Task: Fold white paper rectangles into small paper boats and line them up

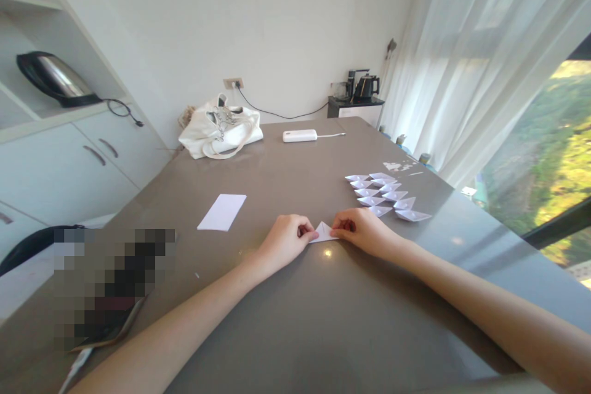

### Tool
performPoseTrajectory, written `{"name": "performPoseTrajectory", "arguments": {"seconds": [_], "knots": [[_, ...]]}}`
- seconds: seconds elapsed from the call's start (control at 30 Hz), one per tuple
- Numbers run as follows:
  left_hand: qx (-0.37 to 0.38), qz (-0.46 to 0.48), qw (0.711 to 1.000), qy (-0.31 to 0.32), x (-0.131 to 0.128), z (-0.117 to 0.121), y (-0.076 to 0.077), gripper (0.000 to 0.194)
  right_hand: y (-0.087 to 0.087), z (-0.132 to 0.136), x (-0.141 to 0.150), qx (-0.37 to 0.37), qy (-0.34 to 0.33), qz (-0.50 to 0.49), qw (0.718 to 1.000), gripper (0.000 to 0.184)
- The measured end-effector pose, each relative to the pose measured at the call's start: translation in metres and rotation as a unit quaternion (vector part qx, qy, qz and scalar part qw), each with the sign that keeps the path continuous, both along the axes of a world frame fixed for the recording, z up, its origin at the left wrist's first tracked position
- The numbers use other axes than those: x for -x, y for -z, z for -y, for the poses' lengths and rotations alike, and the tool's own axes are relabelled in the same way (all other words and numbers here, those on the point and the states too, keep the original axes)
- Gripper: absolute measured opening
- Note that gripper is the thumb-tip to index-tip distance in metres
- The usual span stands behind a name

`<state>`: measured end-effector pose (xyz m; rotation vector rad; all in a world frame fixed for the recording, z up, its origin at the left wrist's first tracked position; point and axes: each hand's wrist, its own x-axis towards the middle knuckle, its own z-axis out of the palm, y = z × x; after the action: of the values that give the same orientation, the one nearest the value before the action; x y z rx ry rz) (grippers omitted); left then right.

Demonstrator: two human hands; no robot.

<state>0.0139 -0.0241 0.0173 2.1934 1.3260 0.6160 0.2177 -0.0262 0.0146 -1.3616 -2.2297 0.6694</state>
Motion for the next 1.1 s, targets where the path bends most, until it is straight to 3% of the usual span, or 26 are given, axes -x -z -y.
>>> {"name": "performPoseTrajectory", "arguments": {"seconds": [0.23, 0.33, 0.47, 0.57, 0.7, 0.83, 0.97, 1.1], "knots": [[0.001, 0.008, 1.000, 0.001, -0.001, -0.001, 0.002, 0.008, 0.000, -0.001, 0.000, -0.023, 0.009, -0.001, 1.000, 0.012], [-0.055, -0.003, 0.997, 0.049, 0.000, -0.002, 0.003, 0.006, 0.001, -0.001, 0.000, -0.063, -0.031, 0.017, 0.997, 0.007], [-0.149, -0.052, 0.975, 0.159, 0.001, -0.002, 0.004, 0.021, 0.001, 0.001, 0.001, -0.097, -0.092, 0.035, 0.990, 0.019], [-0.180, -0.098, 0.957, 0.206, 0.002, 0.001, 0.003, 0.026, -0.003, 0.006, 0.002, -0.122, -0.128, 0.064, 0.982, 0.025], [-0.235, -0.178, 0.929, 0.225, 0.001, 0.008, 0.001, 0.024, -0.013, 0.014, 0.005, -0.125, -0.171, 0.145, 0.967, 0.027], [-0.297, -0.251, 0.897, 0.211, 0.003, 0.012, -0.002, 0.028, -0.024, 0.020, 0.006, -0.143, -0.146, 0.240, 0.949, 0.023], [-0.280, -0.307, 0.885, 0.208, 0.007, 0.015, -0.008, 0.026, -0.033, 0.023, 0.001, -0.124, -0.109, 0.311, 0.936, 0.027], [-0.282, -0.331, 0.871, 0.231, 0.004, 0.021, -0.012, 0.022, -0.035, 0.025, -0.001, -0.141, -0.123, 0.346, 0.919, 0.024]]}}
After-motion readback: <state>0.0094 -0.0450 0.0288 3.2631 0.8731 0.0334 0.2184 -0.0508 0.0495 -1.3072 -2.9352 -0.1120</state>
